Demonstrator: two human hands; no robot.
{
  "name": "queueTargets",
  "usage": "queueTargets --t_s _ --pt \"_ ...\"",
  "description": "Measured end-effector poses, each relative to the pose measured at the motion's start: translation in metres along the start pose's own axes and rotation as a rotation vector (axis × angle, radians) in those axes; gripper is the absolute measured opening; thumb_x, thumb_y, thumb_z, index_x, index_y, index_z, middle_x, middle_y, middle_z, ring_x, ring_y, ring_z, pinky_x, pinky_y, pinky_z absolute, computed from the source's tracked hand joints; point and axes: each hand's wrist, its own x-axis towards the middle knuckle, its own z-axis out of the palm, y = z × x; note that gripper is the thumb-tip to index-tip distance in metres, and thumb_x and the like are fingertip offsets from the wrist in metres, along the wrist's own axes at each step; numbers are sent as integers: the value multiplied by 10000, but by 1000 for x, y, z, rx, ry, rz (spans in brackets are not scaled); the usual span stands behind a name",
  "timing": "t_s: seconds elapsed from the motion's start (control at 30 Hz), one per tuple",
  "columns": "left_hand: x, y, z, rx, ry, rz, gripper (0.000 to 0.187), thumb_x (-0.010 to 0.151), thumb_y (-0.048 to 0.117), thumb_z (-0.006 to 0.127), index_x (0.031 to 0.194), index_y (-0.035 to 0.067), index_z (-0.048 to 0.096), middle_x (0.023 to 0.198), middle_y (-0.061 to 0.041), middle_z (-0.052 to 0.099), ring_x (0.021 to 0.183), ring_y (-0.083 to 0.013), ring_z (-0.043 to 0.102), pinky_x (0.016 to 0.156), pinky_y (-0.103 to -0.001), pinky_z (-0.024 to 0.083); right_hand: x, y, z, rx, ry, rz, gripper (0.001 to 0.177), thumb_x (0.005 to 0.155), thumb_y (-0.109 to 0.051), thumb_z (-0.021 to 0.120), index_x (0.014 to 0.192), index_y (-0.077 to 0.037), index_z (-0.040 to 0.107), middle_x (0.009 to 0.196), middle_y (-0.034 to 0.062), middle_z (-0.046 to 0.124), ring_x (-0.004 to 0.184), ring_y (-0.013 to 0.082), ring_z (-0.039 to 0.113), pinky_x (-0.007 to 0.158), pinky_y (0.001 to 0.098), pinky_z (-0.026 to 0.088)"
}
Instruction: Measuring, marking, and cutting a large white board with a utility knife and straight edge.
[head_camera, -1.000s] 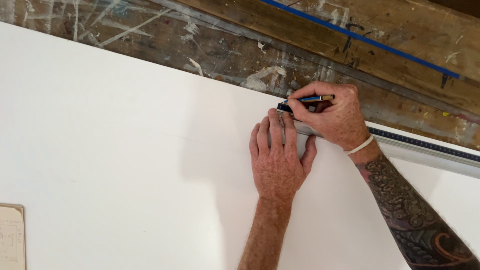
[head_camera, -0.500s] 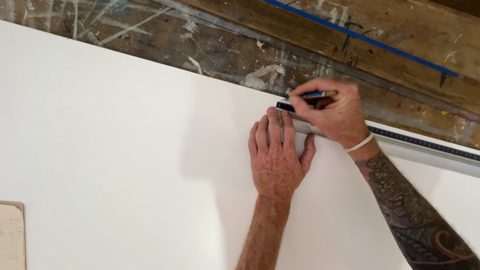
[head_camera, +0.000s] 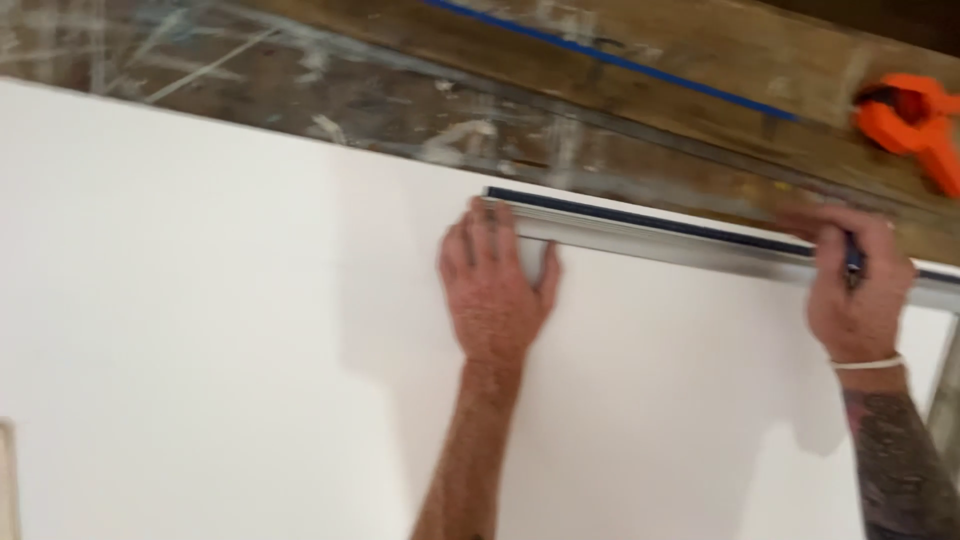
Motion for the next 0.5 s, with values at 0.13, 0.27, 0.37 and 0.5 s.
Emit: queueTargets --t_s 0.13,0.27,0.37,0.5 --pt "3 -3 -4 90 -89 15 626 910 486 555 1303 -1 552 1364 -216 534 1182 -378 513 1030 -495 392 -64 82 -116 -529 114 191 194 1038 64 573 1224 13 556 1353 204 647 1146 310 623 878 366 459" --pt "5 5 -8 165 -78 65 598 917 475 588 1264 -12 586 1318 -216 556 1134 -370 510 1011 -479 367 -83 122 -197 -660 -161 362 490 717 -59 647 1197 -76 548 1475 113 540 1283 295 525 1037 411 361" --pt "6 11 -19 32 34 184 464 918 331 638 1163 -61 586 1189 -248 561 1055 -412 499 920 -512 386 -72 126 -216 -847 -359 412 498 853 -231 716 1302 -74 569 1299 216 624 1066 482 619 920 578 471" --pt "1 6 -20 -2 69 315 400 941 257 618 1123 -97 576 1063 -229 535 967 -398 465 847 -503 385 -71 133 -226 -890 -393 198 363 864 -198 712 1187 -52 637 1273 134 678 1097 393 642 1042 560 395"
